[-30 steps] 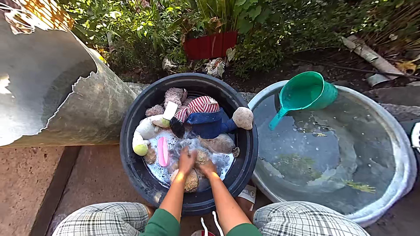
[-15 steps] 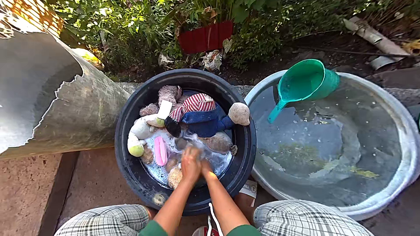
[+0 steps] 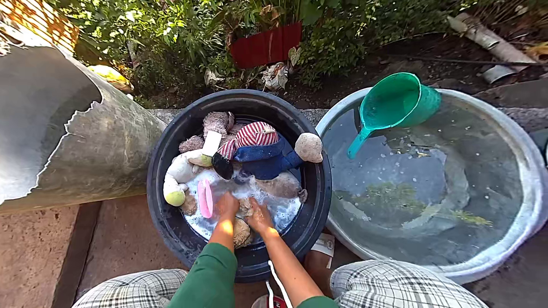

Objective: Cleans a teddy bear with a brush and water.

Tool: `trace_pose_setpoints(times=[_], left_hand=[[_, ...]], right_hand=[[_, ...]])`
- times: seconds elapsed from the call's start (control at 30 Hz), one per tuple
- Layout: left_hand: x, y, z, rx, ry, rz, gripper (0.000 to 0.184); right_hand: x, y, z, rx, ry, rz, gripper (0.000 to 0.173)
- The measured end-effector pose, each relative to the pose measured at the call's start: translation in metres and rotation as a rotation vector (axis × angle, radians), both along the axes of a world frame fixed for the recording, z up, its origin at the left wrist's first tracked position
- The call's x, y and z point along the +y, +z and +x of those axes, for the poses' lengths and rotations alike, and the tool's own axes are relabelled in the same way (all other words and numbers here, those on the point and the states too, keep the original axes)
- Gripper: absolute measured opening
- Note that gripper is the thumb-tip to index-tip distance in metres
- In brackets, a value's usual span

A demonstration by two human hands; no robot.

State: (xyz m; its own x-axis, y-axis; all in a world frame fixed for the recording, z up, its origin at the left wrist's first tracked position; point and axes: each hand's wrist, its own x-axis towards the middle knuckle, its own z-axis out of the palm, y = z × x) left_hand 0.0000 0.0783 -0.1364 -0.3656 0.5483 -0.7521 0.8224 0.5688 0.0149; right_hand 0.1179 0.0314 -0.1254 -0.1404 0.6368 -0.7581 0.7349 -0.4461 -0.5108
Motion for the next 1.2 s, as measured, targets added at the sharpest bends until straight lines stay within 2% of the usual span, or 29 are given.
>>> trace_pose_setpoints(times=[0.1,0.17,0.2,0.23,0.27,0.33,0.37,0.4,0.5,0.67,0.73,0.8,0.83,0.93,1.03,1.1,1.2], left_hand=[[0.009,-0.004,0.005,-0.059,0.153,-0.031,0.054],[0.006,0.002,0.009,-0.123,0.218,0.101,0.053],[-0.001,0.008,0.01,-0.179,0.19,0.189,0.057],[-0.012,0.016,0.011,-0.245,0.109,0.277,0.059],[-0.027,0.022,0.014,-0.305,0.009,0.372,0.053],[-0.06,0.027,0.018,-0.389,-0.133,0.553,0.039],[-0.072,0.024,0.017,-0.415,-0.14,0.637,0.035],[-0.076,0.019,0.014,-0.432,-0.124,0.671,0.033],[-0.059,0.014,0.008,-0.407,-0.118,0.526,0.037],[-0.024,0.003,0.012,-0.199,-0.198,0.248,0.044],[-0.012,0.001,0.011,-0.141,-0.158,0.19,0.043],[-0.002,-0.006,0.005,-0.219,-0.038,0.209,0.045],[-0.002,-0.011,-0.003,-0.34,0.103,0.285,0.044],[-0.016,-0.025,-0.023,-0.822,0.771,0.492,0.042],[-0.03,-0.022,-0.034,-1.084,1.22,0.577,0.045],[-0.031,-0.014,-0.035,-1.118,1.321,0.583,0.044],[-0.03,0.005,-0.041,-1.173,1.263,0.597,0.047]], right_hand=[[0.001,0.006,-0.001,-0.008,-0.059,-0.032,0.097],[0.002,0.002,0.0,-0.007,-0.089,-0.051,0.106],[0.002,0.0,0.0,0.0,-0.095,-0.06,0.108],[0.003,-0.001,0.001,0.012,-0.101,-0.061,0.104],[0.003,-0.001,0.003,0.026,-0.101,-0.057,0.093],[-0.001,0.0,0.005,0.056,-0.11,-0.044,0.063],[-0.003,-0.001,0.004,0.053,-0.108,-0.034,0.057],[-0.003,-0.002,0.003,0.041,-0.087,-0.027,0.062],[0.0,-0.003,0.003,0.027,-0.058,-0.034,0.089],[0.002,-0.008,0.003,0.042,-0.042,-0.035,0.084],[0.002,-0.006,0.002,0.034,-0.036,-0.047,0.082],[0.004,-0.004,0.005,0.038,-0.044,-0.054,0.085],[0.004,-0.003,0.007,0.059,-0.066,-0.054,0.086],[0.005,-0.001,0.018,0.149,-0.223,-0.035,0.085],[0.004,0.006,0.022,0.13,-0.357,-0.004,0.076],[-0.002,0.016,0.016,-0.019,-0.245,0.129,0.063],[-0.014,0.033,0.008,-0.047,-0.013,0.436,0.043]])
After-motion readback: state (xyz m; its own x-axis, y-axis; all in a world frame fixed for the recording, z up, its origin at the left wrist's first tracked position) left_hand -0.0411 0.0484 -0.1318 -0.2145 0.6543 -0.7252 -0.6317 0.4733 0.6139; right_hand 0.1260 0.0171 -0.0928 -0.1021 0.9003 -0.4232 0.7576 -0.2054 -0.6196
